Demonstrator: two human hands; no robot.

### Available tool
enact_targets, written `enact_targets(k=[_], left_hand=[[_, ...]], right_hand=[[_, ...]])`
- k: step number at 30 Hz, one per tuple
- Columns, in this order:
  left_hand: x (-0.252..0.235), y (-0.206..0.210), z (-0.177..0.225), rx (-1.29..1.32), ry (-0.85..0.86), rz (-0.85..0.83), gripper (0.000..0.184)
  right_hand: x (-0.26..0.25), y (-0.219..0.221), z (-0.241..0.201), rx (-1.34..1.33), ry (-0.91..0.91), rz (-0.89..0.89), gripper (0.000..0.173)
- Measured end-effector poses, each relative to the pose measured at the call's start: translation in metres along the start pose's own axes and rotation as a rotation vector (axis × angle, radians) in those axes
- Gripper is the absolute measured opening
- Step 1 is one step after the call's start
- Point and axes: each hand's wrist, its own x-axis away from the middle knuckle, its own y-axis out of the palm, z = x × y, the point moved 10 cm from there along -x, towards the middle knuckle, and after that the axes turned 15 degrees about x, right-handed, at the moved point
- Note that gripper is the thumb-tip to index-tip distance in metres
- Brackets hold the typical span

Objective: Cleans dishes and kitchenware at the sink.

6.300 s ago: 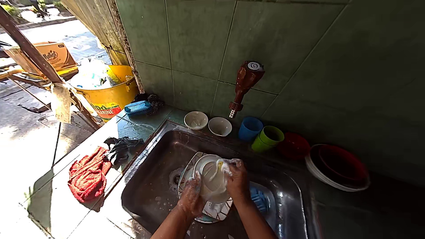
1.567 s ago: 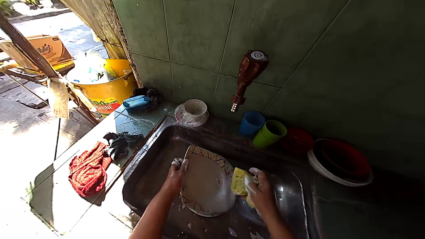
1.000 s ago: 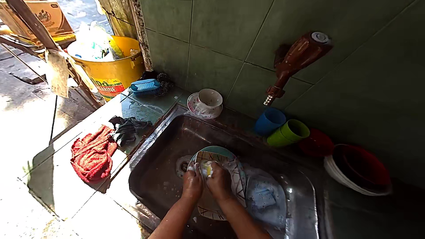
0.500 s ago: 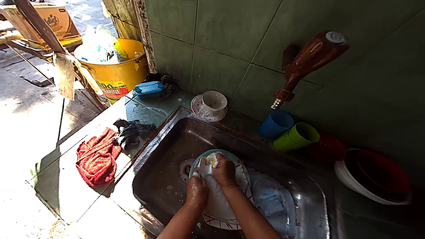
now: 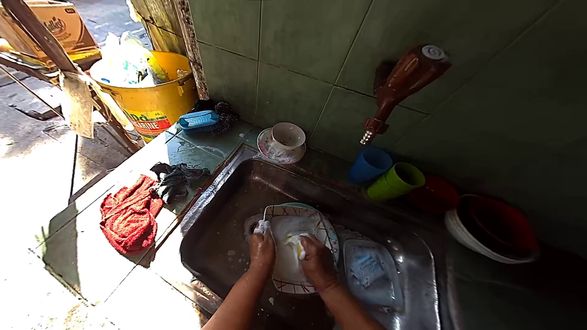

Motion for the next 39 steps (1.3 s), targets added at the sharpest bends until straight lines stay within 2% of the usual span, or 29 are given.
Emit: enact_targets(k=[2,3,5,8,10,12,15,17,20,22,24,26,28,30,31,35,37,39], left_hand=[[-0.002,0.0,0.003,0.004,0.022,-0.006,0.039],[-0.002,0.0,0.003,0.012,0.023,-0.011,0.04],[-0.001,0.002,-0.002,0.072,0.004,-0.015,0.043],[-0.001,0.0,-0.009,0.17,-0.05,0.03,0.051],[0.0,-0.003,-0.007,0.16,-0.064,0.054,0.051],[-0.002,-0.006,0.0,0.096,-0.039,0.054,0.042],[-0.008,-0.009,-0.003,0.014,-0.046,0.06,0.04],[-0.009,-0.008,-0.005,-0.011,-0.063,0.05,0.042],[-0.009,-0.003,-0.004,-0.024,-0.054,0.011,0.042],[-0.008,-0.001,-0.005,-0.015,-0.06,0.001,0.042],[-0.007,0.001,-0.009,0.016,-0.066,-0.008,0.041],[-0.003,0.0,-0.014,0.118,-0.073,-0.007,0.043],[-0.001,-0.003,-0.017,0.275,-0.093,0.033,0.053],[-0.002,-0.003,-0.018,0.426,-0.134,0.06,0.063],[-0.002,-0.003,-0.02,0.469,-0.173,0.075,0.063],[-0.001,-0.009,-0.015,0.412,-0.222,0.119,0.046],[0.0,-0.004,-0.019,0.443,-0.258,0.06,0.045],[0.002,0.008,-0.018,0.571,-0.322,-0.061,0.048]], right_hand=[[-0.024,0.009,0.042,0.178,0.167,-0.2,0.023],[-0.036,0.012,0.049,0.21,0.221,-0.269,0.024],[-0.047,0.017,0.032,0.149,0.251,-0.299,0.024],[-0.033,0.015,-0.033,-0.157,0.13,-0.153,0.019],[-0.001,0.009,-0.056,-0.278,0.033,-0.104,0.017],[0.031,0.0,-0.045,-0.236,-0.076,-0.075,0.016],[0.042,-0.006,0.014,0.08,-0.184,-0.01,0.016],[0.017,-0.007,0.051,0.282,-0.148,-0.049,0.013],[-0.038,0.007,0.066,0.358,0.037,-0.173,0.013],[-0.062,0.022,0.053,0.274,0.166,-0.22,0.02],[-0.076,0.028,0.017,0.159,0.174,-0.185,0.023],[-0.074,0.029,-0.025,-0.009,0.09,-0.114,0.024],[-0.056,0.028,-0.059,-0.195,-0.047,-0.065,0.022],[-0.03,0.019,-0.074,-0.31,-0.175,-0.029,0.016],[-0.017,0.013,-0.075,-0.335,-0.242,-0.032,0.016],[0.031,-0.013,-0.063,-0.223,-0.499,-0.153,0.027],[0.044,-0.026,-0.06,-0.082,-0.58,-0.149,0.033],[0.04,-0.046,-0.058,-0.047,-0.581,-0.052,0.027]])
